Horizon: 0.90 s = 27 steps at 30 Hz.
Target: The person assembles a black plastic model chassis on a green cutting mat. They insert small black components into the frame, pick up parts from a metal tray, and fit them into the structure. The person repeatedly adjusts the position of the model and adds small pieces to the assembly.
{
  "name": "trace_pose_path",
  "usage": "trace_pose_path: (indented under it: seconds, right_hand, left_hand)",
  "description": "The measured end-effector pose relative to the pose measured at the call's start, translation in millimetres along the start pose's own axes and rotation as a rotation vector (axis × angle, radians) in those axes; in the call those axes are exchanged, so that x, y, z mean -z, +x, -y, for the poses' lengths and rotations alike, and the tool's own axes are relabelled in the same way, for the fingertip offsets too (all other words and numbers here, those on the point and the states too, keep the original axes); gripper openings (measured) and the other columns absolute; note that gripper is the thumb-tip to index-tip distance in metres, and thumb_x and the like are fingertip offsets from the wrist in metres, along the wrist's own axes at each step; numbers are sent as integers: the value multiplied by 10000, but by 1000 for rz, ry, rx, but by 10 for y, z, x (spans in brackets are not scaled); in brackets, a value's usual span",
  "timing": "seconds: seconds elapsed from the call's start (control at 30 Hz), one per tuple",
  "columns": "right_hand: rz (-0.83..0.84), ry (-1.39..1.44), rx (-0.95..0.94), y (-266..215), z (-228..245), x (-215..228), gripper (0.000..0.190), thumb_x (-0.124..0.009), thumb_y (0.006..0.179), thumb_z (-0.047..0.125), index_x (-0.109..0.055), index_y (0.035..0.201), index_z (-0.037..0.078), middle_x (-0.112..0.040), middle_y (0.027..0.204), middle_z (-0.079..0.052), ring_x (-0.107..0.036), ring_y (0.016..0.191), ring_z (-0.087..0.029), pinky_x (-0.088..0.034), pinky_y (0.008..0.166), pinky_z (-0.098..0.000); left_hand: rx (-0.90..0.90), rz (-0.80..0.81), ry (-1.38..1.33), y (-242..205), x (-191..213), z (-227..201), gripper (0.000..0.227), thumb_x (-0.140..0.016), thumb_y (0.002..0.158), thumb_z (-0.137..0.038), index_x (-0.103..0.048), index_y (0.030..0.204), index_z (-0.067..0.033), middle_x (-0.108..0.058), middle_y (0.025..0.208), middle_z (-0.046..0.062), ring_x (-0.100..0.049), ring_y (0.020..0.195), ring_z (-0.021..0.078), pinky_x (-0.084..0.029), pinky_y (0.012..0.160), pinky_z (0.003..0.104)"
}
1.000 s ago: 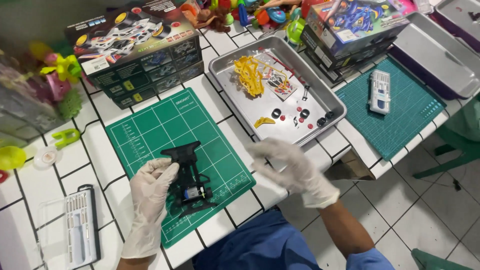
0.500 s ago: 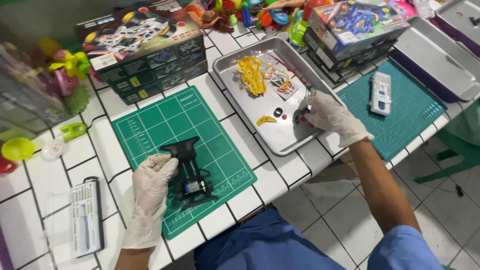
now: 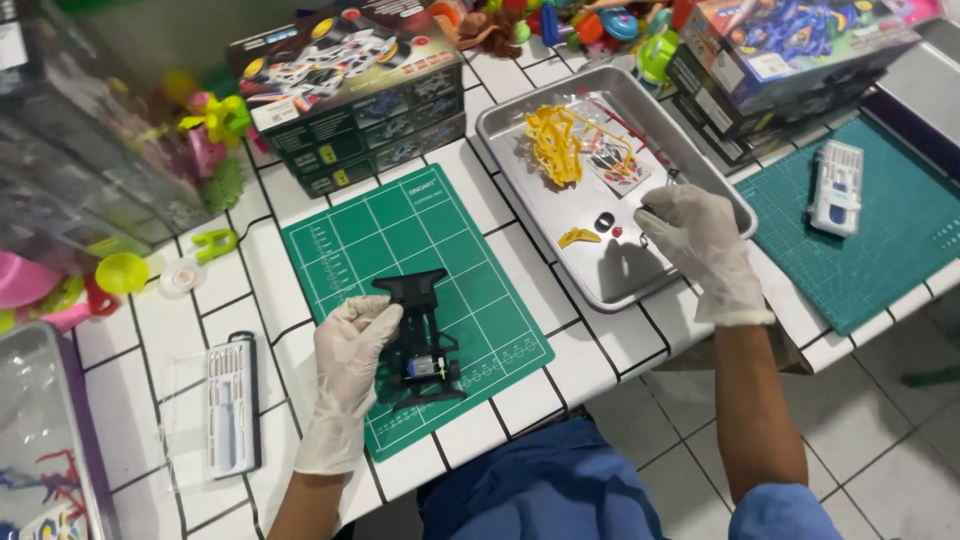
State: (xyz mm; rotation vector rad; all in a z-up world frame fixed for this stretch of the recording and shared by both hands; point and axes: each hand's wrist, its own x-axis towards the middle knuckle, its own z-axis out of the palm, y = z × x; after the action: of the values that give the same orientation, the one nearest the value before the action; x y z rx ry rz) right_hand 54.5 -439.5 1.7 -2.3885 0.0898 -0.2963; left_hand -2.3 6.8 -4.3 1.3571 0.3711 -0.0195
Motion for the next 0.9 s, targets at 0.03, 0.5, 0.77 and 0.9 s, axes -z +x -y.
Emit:
trace_pose_path:
  seconds: [0.03, 0.5, 0.77, 0.9]
  right_hand:
    - [-22, -3, -18, 96, -93, -17, 357, -858, 876, 263, -778, 1177, 88, -730, 945, -141, -721, 864, -258, -590, 783, -373]
    - [172, -92, -237, 455, 197, 184, 382, -722, 840, 54, -726, 1219, 105, -718, 1055, -182, -664, 1020, -329, -500, 944, -457]
    - [150, 0, 61, 446, -532, 216, 375, -816, 849, 151, -781, 1217, 214, -731, 957, -68, -682, 803, -202, -572, 737, -332]
    - [58, 73, 112, 283, -446, 492, 387, -820, 840, 136, -780, 1220, 201, -719, 1042, -75, -691, 876, -189, -572, 768, -317]
  left_hand:
    - [1, 27, 9, 8, 1, -33, 316, -882, 802, -107, -718, 1047, 7, -713, 793, 93, -675, 676, 90, -611, 678, 223]
    - [194, 132, 559, 360, 193, -390, 460, -954, 732, -98, -692, 1060, 89, -700, 739, 148, -607, 631, 157, -541, 602, 272]
    - [334, 302, 1162, 495, 28, -741, 395, -863, 789, -315, -813, 938, 47, -774, 913, 235, -715, 1013, 363, -510, 999, 471]
    - [359, 366, 1240, 589, 7, -780, 405, -820, 820, -302, -779, 886, 96, -719, 851, 275, -681, 936, 367, -507, 956, 480]
